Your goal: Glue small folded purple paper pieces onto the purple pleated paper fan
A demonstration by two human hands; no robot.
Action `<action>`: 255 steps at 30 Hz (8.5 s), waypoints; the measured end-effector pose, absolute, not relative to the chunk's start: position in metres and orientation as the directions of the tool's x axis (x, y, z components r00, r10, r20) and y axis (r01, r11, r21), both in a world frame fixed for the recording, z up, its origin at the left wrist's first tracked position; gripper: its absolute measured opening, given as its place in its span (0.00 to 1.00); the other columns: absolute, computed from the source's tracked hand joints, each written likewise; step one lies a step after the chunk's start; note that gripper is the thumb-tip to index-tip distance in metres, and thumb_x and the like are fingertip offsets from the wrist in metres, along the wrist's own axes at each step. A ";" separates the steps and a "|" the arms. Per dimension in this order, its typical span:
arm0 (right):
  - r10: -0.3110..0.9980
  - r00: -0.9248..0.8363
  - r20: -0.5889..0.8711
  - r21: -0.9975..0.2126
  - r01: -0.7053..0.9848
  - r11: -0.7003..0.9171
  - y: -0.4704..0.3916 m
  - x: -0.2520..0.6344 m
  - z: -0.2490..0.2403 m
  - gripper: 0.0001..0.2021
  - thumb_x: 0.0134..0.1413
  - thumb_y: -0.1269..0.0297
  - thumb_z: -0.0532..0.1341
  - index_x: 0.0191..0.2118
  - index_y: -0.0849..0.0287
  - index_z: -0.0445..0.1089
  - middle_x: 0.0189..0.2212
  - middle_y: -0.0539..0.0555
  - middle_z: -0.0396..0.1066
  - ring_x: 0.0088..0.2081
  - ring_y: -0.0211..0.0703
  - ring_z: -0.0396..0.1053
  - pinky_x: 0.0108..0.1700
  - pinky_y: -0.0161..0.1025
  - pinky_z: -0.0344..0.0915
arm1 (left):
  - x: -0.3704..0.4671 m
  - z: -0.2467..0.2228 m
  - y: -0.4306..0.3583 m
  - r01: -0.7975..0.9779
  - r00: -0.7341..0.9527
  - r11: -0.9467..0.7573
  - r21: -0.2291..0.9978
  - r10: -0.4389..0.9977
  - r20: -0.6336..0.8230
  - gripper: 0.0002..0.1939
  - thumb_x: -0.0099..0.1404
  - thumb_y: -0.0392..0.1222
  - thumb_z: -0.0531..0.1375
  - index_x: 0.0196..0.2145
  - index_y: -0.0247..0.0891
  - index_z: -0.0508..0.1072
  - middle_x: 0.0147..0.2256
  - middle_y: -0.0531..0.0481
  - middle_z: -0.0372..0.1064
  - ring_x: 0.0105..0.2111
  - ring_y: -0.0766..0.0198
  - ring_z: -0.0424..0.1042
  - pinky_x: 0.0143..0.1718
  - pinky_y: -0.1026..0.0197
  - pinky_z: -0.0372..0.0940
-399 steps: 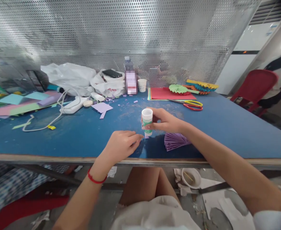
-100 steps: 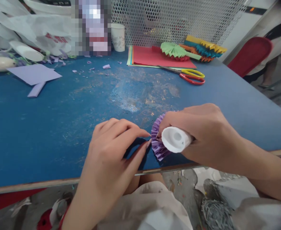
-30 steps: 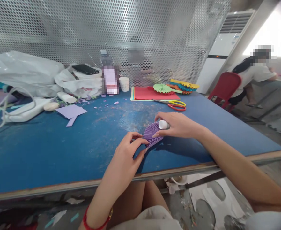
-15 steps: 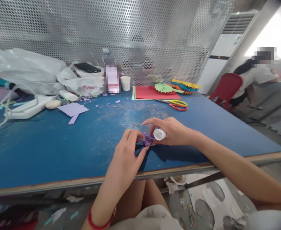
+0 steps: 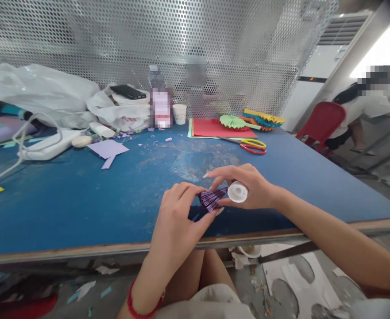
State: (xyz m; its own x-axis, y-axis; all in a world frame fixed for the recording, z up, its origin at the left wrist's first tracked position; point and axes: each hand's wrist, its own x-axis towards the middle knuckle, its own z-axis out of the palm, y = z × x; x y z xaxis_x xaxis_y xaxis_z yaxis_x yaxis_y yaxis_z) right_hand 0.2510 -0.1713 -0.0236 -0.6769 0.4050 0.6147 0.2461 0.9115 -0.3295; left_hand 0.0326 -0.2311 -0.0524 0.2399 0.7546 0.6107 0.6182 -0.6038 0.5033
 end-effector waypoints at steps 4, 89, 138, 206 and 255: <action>0.372 -0.641 0.672 -0.298 0.226 0.927 -0.172 0.249 -0.022 0.25 0.55 0.65 0.72 0.56 0.58 0.67 0.35 0.50 0.82 0.30 0.31 0.75 0.31 0.26 0.64 | 0.030 -0.052 -0.231 0.582 0.225 -0.625 0.521 0.739 0.635 0.10 0.63 0.40 0.70 0.41 0.42 0.75 0.39 0.53 0.74 0.40 0.59 0.72 0.42 0.57 0.62; 0.773 0.500 0.390 -0.751 -0.314 0.581 -0.102 0.163 0.022 0.29 0.33 0.43 0.75 0.31 0.56 0.63 0.13 0.39 0.61 0.15 0.30 0.56 0.18 0.32 0.53 | 0.029 0.018 -0.096 -0.576 -0.135 -0.361 0.734 0.927 0.350 0.31 0.36 0.38 0.80 0.38 0.36 0.73 0.31 0.54 0.79 0.30 0.67 0.79 0.43 0.61 0.74; 0.909 0.319 0.269 -0.828 -0.405 0.388 -0.112 0.129 0.001 0.19 0.30 0.55 0.75 0.22 0.58 0.66 0.16 0.42 0.63 0.17 0.29 0.56 0.19 0.33 0.57 | 0.039 0.010 -0.104 -0.774 -0.025 0.021 0.633 0.998 -0.063 0.13 0.72 0.42 0.62 0.50 0.34 0.73 0.48 0.45 0.73 0.43 0.61 0.75 0.43 0.55 0.75; 0.795 0.289 0.533 -0.827 -0.018 0.561 -0.109 0.150 0.006 0.21 0.37 0.51 0.73 0.17 0.56 0.62 0.12 0.44 0.60 0.15 0.33 0.57 0.18 0.34 0.55 | 0.032 0.015 -0.097 -0.551 -0.079 -0.195 0.811 0.980 0.182 0.07 0.57 0.32 0.72 0.29 0.31 0.77 0.25 0.53 0.76 0.25 0.68 0.75 0.35 0.62 0.73; 0.674 0.367 0.641 -0.755 0.147 0.639 -0.102 0.165 0.013 0.17 0.45 0.48 0.68 0.31 0.58 0.71 0.18 0.45 0.64 0.17 0.34 0.58 0.20 0.35 0.59 | 0.027 0.012 -0.089 -0.356 -0.041 -0.162 0.920 0.987 0.158 0.16 0.72 0.46 0.62 0.52 0.34 0.72 0.48 0.44 0.73 0.43 0.60 0.75 0.43 0.53 0.75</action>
